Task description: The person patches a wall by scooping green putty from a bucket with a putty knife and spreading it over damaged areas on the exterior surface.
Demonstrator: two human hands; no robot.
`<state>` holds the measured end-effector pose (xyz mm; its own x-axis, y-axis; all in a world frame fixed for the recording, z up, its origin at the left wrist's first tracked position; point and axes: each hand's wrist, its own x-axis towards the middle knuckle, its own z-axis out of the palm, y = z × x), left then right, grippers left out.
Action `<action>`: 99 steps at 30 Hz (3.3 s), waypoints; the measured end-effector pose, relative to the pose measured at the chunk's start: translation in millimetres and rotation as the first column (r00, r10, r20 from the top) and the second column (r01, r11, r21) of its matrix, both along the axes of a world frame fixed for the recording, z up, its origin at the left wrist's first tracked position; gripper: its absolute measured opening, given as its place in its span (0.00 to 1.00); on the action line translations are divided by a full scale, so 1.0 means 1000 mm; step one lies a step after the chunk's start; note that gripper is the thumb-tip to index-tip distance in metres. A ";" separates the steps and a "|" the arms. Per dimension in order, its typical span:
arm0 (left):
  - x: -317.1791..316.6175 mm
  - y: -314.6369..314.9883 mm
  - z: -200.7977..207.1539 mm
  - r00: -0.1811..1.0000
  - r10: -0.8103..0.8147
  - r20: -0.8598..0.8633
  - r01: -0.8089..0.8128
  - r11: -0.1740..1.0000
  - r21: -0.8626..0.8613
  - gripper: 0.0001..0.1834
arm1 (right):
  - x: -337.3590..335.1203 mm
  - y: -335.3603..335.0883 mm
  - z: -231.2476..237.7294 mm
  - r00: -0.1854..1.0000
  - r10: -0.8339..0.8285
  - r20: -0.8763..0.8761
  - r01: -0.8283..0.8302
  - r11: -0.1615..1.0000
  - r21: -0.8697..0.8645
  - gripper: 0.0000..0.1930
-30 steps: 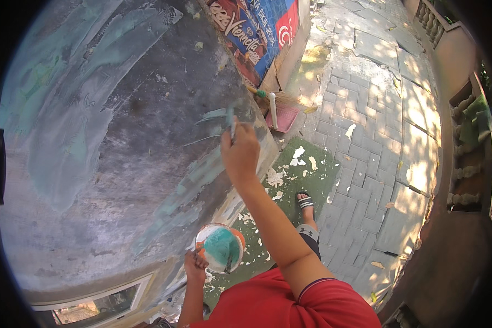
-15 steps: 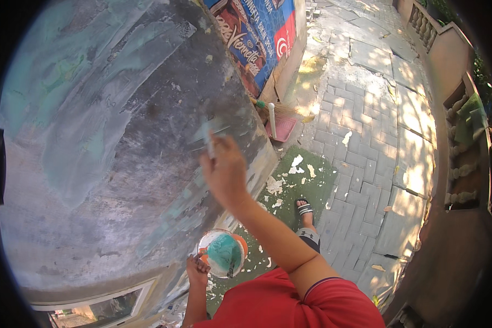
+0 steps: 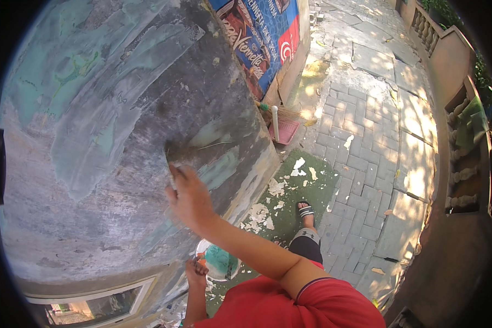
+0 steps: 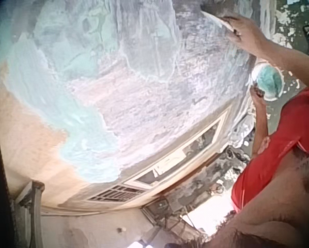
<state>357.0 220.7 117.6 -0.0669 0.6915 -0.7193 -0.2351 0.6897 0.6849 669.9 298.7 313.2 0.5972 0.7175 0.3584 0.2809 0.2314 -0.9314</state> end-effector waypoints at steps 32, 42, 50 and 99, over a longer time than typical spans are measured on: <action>-0.023 -0.016 -0.002 0.999 0.027 0.041 -0.029 0.999 0.046 0.20 | 0.038 0.064 0.002 0.908 -0.325 0.264 0.312 0.946 0.092 0.21; -0.033 -0.015 -0.009 0.994 0.065 0.085 -0.067 0.998 0.023 0.15 | 0.131 0.018 -0.001 0.845 -0.443 0.299 0.463 0.886 0.003 0.21; -0.028 -0.024 -0.008 0.990 0.140 0.012 -0.141 0.989 0.041 0.16 | 0.070 0.067 0.014 0.881 -0.342 0.326 0.346 0.937 0.048 0.22; -0.003 -0.013 0.034 0.997 0.065 0.041 -0.068 0.996 0.064 0.14 | 0.211 0.066 -0.042 0.754 -0.559 0.346 0.602 0.798 -0.022 0.22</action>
